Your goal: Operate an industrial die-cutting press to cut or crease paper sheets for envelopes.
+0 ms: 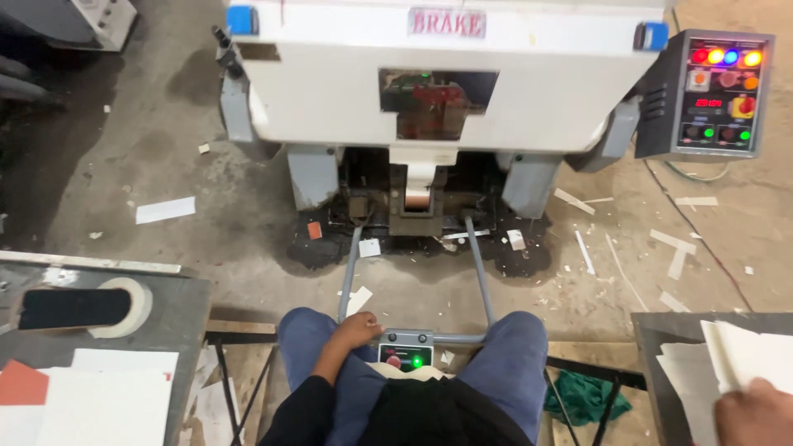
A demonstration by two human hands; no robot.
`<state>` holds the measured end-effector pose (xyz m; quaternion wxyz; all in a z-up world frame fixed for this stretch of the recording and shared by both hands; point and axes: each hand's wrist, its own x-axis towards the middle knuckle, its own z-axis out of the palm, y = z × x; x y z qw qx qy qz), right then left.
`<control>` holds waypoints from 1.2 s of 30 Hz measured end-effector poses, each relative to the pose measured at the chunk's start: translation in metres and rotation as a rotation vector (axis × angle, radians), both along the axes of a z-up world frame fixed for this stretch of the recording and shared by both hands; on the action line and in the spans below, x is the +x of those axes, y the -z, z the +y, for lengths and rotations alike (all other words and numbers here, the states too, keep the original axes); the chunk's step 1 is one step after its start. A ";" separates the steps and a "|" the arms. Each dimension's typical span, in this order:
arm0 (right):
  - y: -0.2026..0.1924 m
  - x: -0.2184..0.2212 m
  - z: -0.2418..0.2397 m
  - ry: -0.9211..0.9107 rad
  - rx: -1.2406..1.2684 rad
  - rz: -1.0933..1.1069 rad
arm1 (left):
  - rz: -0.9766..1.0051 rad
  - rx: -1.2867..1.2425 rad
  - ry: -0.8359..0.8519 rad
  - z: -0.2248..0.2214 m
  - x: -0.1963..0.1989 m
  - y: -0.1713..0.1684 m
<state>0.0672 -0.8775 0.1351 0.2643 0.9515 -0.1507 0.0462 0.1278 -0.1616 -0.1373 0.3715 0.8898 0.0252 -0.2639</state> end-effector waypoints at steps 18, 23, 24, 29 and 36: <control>-0.039 0.085 0.144 -0.410 0.926 -0.680 | -0.964 -0.425 0.617 -0.163 0.093 -0.249; 0.005 0.161 0.279 -0.652 0.875 -0.579 | -0.698 0.136 0.295 -0.167 0.136 -0.234; 0.014 0.171 0.305 -0.706 0.907 -0.529 | -0.720 0.294 0.252 -0.166 0.136 -0.220; 0.062 0.199 0.371 -0.727 0.823 -0.031 | -0.604 0.383 0.389 -0.137 0.040 -0.213; 0.079 0.248 0.380 -0.834 0.771 0.124 | -0.803 0.321 0.000 -0.009 -0.050 -0.249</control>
